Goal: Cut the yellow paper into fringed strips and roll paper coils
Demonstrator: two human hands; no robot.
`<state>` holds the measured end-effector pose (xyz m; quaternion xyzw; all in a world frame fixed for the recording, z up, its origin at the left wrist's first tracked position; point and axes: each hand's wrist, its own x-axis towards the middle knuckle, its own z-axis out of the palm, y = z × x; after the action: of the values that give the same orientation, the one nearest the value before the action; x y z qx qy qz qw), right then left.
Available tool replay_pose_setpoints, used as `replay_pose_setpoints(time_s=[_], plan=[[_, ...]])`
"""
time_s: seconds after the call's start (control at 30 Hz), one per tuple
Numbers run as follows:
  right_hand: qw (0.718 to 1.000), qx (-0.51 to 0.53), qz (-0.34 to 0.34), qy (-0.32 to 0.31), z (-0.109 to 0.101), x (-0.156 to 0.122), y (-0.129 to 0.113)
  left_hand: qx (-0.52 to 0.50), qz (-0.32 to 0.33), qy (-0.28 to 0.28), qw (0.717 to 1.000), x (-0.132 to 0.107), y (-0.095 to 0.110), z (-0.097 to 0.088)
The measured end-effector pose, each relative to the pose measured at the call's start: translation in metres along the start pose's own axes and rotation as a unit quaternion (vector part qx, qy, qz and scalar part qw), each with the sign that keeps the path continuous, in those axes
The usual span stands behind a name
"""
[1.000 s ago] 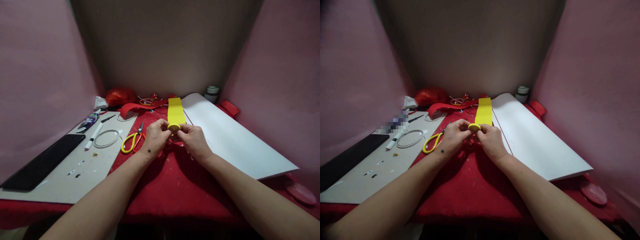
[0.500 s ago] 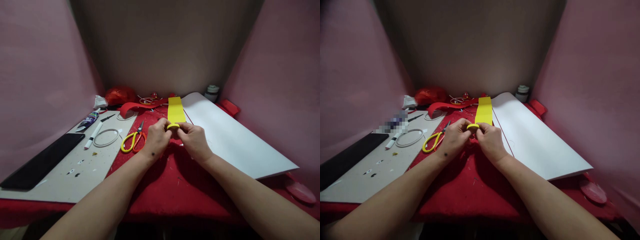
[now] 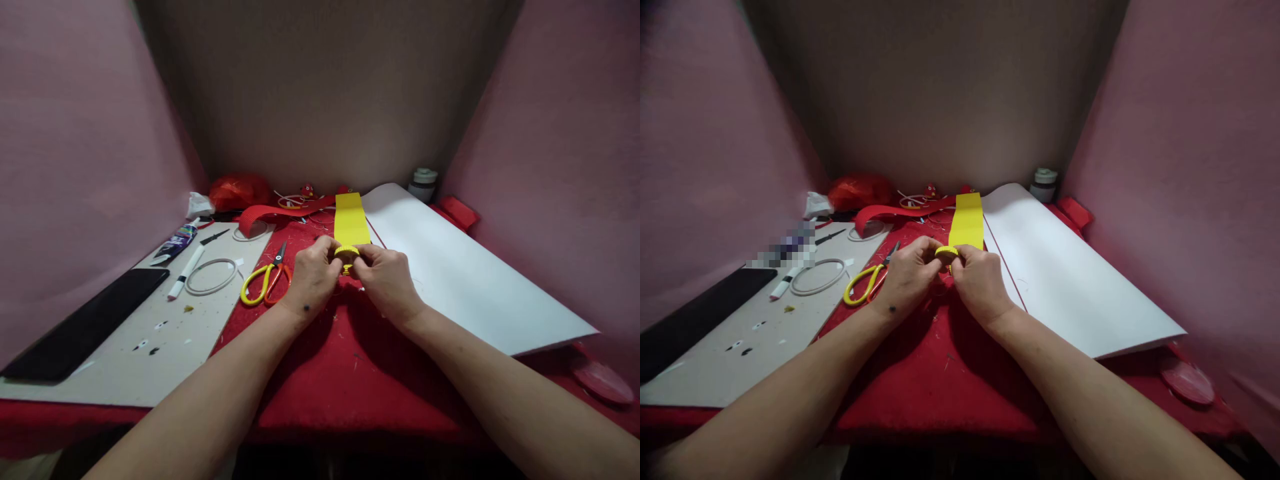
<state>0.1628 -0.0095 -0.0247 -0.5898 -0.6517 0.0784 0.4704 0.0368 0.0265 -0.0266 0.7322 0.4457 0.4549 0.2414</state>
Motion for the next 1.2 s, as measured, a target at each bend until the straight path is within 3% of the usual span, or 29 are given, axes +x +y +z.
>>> replay_pose_setpoints(time_s=[0.07,0.2,0.37,0.5,0.53,0.67,0.7,0.83,0.93,1.0,1.07,1.13,1.2], plan=[[1.000,0.019,-0.005,0.003,0.0004,-0.0004,0.0001,-0.011,-0.004,0.006,1.000,0.0001,-0.0011,0.0004],[0.998,0.058,0.020,-0.021,0.0007,-0.0002,0.0002,-0.115,-0.086,-0.050,0.988,0.0013,-0.0034,0.0014],[1.000,0.013,0.005,0.002,0.0004,0.0010,-0.0007,-0.020,-0.001,0.006,1.000,0.0022,-0.0014,0.0007],[0.994,0.100,0.040,-0.034,0.0014,0.0017,0.0008,-0.131,-0.122,-0.076,0.981,0.0025,0.0005,-0.0003],[0.995,0.085,0.039,-0.031,0.0016,0.0018,0.0009,-0.124,-0.118,-0.072,0.983,0.0024,0.0003,-0.0003],[1.000,0.021,0.006,0.000,0.0015,0.0017,0.0010,-0.018,0.002,0.015,1.000,0.0012,-0.0012,-0.0001],[0.999,0.042,0.009,-0.007,0.0013,0.0016,0.0012,-0.024,0.002,0.013,1.000,0.0009,-0.0013,-0.0001],[0.996,0.081,0.034,-0.032,0.0011,0.0016,0.0019,-0.114,-0.098,-0.053,0.987,0.0010,-0.0016,0.0006],[0.999,0.022,0.021,-0.030,0.0009,0.0021,0.0014,-0.051,-0.037,-0.025,0.998,0.0013,-0.0019,0.0006],[0.997,0.057,0.033,-0.042,0.0008,0.0024,0.0013,-0.019,0.006,-0.001,1.000,0.0014,-0.0018,0.0001],[0.989,0.124,0.054,-0.058,0.0010,0.0022,0.0013,-0.071,-0.048,-0.030,0.996,0.0017,-0.0020,-0.0002],[0.989,0.124,0.051,-0.060,0.0011,0.0017,0.0011,-0.134,-0.123,-0.075,0.980,0.0021,-0.0030,0.0000],[0.998,0.049,0.022,-0.046,0.0012,0.0013,0.0009,-0.113,-0.104,-0.068,0.986,0.0022,-0.0044,0.0007]])
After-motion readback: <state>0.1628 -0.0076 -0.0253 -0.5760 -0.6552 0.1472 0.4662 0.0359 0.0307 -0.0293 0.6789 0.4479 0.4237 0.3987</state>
